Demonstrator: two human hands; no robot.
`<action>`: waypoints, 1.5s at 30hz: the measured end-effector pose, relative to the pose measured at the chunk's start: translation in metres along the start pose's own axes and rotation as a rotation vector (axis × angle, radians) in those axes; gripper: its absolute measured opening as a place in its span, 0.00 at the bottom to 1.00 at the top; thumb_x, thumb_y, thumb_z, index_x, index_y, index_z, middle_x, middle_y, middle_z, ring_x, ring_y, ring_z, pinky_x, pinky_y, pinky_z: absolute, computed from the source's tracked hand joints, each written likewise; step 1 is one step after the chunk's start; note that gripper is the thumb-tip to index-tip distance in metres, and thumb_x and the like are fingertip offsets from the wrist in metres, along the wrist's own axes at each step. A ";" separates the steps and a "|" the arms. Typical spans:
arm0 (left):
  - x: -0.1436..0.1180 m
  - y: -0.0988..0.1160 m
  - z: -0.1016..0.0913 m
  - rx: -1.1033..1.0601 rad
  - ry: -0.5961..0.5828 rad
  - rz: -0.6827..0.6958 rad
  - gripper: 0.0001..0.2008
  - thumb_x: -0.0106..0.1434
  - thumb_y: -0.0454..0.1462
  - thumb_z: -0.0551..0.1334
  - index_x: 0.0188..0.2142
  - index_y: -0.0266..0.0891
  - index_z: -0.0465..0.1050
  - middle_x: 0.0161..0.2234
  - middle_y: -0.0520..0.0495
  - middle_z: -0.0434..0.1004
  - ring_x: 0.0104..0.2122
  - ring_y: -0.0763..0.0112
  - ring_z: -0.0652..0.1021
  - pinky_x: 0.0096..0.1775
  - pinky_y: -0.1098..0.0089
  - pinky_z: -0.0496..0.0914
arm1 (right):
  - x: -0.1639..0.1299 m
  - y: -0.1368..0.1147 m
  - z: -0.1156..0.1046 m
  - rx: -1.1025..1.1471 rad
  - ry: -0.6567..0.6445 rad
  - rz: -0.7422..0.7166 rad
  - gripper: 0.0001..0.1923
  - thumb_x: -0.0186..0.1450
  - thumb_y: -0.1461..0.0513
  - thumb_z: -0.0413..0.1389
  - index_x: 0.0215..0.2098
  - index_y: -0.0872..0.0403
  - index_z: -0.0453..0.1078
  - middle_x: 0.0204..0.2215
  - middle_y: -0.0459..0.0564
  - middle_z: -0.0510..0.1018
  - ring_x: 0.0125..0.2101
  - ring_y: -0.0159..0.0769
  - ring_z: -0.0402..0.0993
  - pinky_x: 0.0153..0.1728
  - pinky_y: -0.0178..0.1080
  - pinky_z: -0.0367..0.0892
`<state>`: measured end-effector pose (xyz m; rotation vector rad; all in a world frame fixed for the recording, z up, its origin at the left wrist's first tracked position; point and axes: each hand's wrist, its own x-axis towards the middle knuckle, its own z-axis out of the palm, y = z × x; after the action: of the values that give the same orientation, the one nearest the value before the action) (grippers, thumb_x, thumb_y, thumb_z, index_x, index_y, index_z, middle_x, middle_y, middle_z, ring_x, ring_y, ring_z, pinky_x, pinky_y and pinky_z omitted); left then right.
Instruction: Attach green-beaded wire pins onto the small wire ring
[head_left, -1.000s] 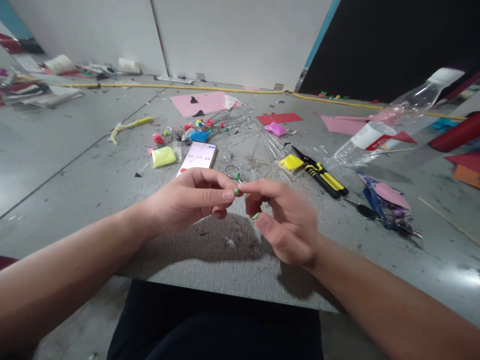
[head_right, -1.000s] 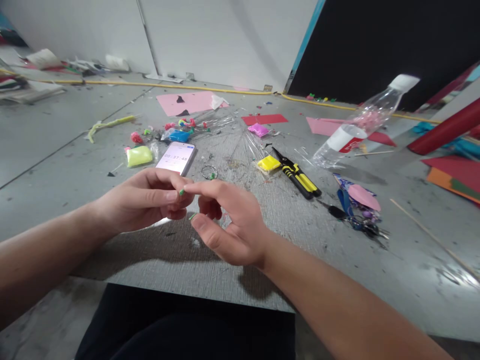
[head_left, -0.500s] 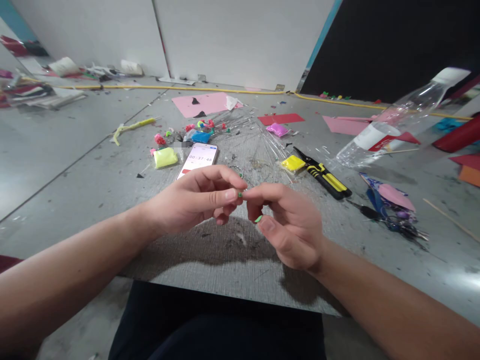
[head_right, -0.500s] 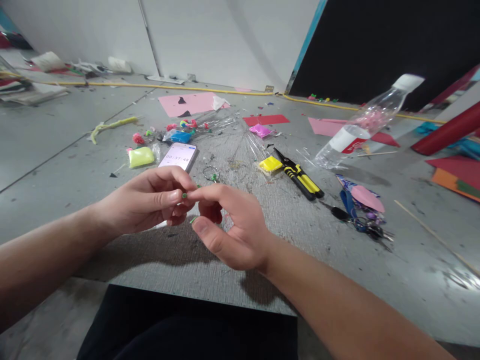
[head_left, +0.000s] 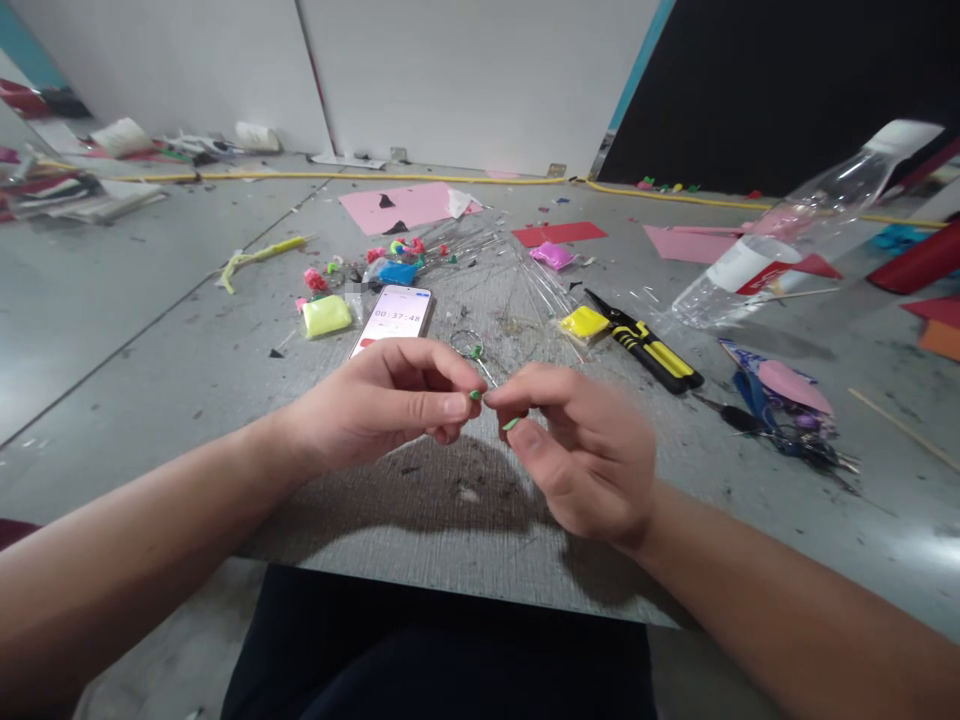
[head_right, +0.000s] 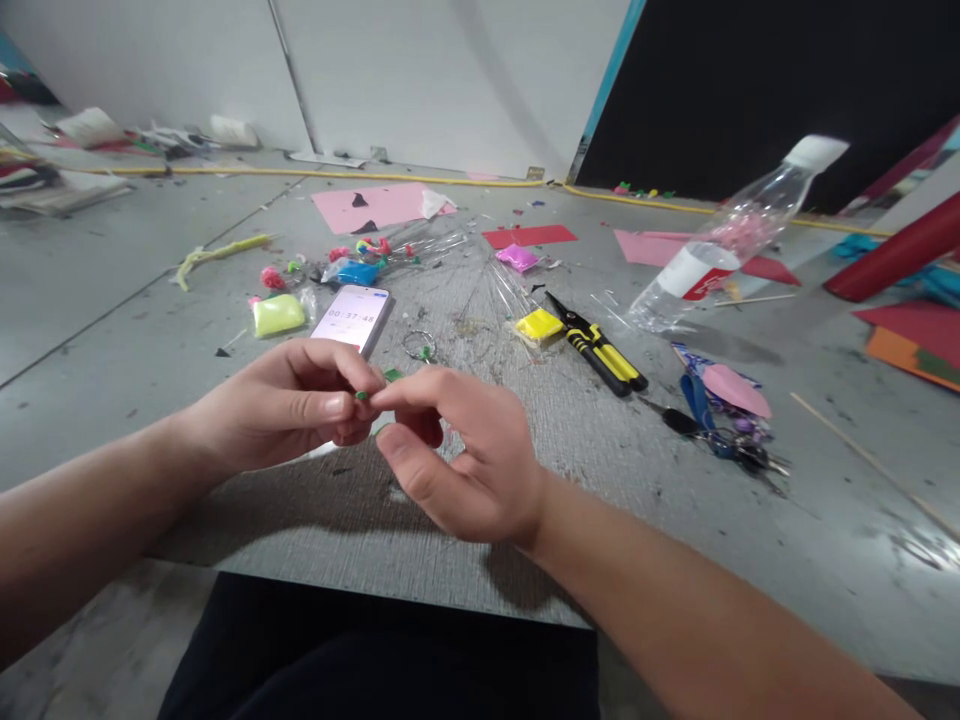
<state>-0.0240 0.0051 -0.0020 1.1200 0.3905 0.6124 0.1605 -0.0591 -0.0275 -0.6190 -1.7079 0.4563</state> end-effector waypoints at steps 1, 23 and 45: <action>0.000 0.000 0.000 0.004 -0.003 0.002 0.06 0.53 0.32 0.75 0.31 0.36 0.82 0.25 0.49 0.80 0.23 0.78 0.76 0.27 0.78 0.71 | 0.000 0.000 0.000 -0.017 0.008 -0.005 0.06 0.65 0.66 0.55 0.39 0.58 0.72 0.26 0.47 0.74 0.25 0.30 0.70 0.26 0.36 0.67; -0.003 -0.004 0.003 0.088 0.012 0.040 0.05 0.53 0.34 0.75 0.30 0.39 0.84 0.25 0.49 0.79 0.24 0.76 0.76 0.28 0.75 0.72 | 0.004 -0.007 0.003 -0.164 -0.003 -0.034 0.03 0.65 0.67 0.55 0.33 0.54 0.69 0.23 0.44 0.75 0.21 0.27 0.69 0.23 0.33 0.66; -0.002 -0.001 -0.002 0.222 -0.030 0.033 0.05 0.53 0.38 0.75 0.28 0.39 0.83 0.22 0.48 0.78 0.25 0.71 0.77 0.32 0.70 0.74 | 0.003 -0.008 0.002 -0.231 -0.034 -0.070 0.05 0.66 0.66 0.55 0.31 0.52 0.67 0.21 0.43 0.74 0.20 0.27 0.66 0.21 0.33 0.63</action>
<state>-0.0263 0.0048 -0.0038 1.3483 0.4219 0.5903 0.1572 -0.0630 -0.0205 -0.7180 -1.8236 0.2222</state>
